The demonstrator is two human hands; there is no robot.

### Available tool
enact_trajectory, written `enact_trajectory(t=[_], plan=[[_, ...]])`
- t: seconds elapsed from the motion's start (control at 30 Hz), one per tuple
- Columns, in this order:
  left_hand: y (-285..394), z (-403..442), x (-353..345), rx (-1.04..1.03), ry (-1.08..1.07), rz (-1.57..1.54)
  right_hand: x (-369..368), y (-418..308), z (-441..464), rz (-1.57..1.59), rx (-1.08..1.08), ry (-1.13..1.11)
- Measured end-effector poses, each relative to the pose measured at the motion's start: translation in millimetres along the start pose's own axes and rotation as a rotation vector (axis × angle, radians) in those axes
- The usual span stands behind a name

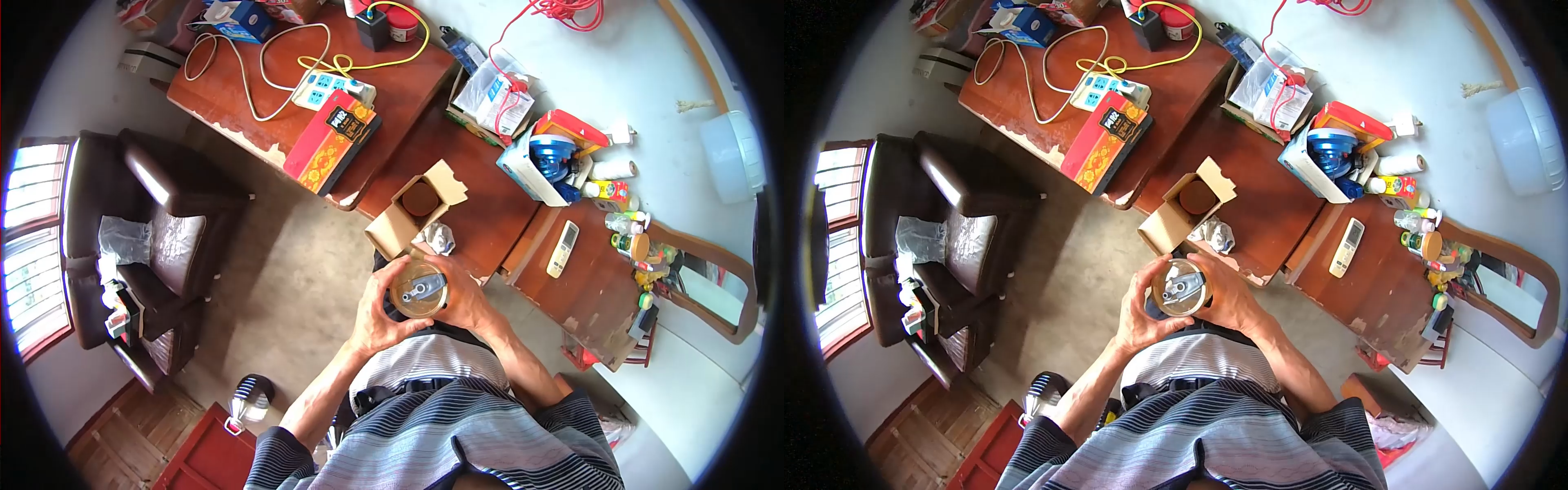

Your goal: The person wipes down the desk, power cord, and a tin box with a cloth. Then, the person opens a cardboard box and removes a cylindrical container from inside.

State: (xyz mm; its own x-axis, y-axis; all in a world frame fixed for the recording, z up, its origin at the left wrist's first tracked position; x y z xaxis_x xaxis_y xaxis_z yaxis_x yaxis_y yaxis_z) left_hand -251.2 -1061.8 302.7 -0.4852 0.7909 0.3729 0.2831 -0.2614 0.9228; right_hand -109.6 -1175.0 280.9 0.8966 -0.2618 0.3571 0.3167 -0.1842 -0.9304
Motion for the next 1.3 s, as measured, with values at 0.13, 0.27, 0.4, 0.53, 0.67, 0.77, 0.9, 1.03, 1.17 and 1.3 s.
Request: enact_trajectory(t=[0.13, 0.27, 0.4, 0.53, 0.67, 0.77, 0.9, 1.03, 1.17, 1.3], plan=[[-0.5, 4.5, -6.6, 0.028, -0.001, -0.065, 7.1, 0.4, -1.5, 0.028, -0.044, 0.005], [-3.4, 8.7, -11.8, 0.064, -0.019, -0.197, 17.1, -7.3, 0.5, 0.106, -0.052, 0.014], [1.8, 15.6, -11.1, 0.099, -0.043, -0.314, 22.1, -10.2, 6.2, 0.31, -0.138, -0.012], [-0.5, 19.3, -7.7, 0.01, -0.079, -0.289, 21.0, -10.6, 9.8, 0.305, -0.139, 0.017], [1.3, 18.4, -3.0, -0.011, -0.048, -0.344, 19.6, -10.5, 15.8, 0.25, -0.106, 0.02], [1.2, 18.8, 3.6, 0.025, -0.011, -0.457, 18.1, -11.6, 21.1, 0.354, -0.109, -0.006], [-4.6, 18.3, 8.6, -0.023, 0.022, -0.397, 15.7, -16.6, 26.0, 0.385, -0.113, -0.026], [-3.9, 16.4, 14.4, -0.065, 0.073, -0.343, 11.4, -13.4, 26.6, 0.379, -0.16, -0.068], [-5.9, 12.7, 17.9, -0.012, 0.089, -0.409, 9.9, -20.5, 27.7, 0.35, -0.171, -0.106], [2.1, 13.0, 28.6, -0.016, 0.024, -0.298, 7.6, -31.4, 30.7, 0.298, -0.131, -0.112]])
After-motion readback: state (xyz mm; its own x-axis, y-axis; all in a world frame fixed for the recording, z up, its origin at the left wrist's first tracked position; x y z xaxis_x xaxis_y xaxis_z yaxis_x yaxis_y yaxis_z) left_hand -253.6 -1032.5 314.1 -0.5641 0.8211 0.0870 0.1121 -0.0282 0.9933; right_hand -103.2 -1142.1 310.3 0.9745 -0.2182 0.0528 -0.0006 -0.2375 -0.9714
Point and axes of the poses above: each hand's wrist, its own z-axis towards the middle knuckle, its own x-axis out of the back of the hand, y = z × x, the point moved 5 cm from there along z, towards the middle knuckle, and after that the axes turned 8 degrees about z, right-handed, at the moved point
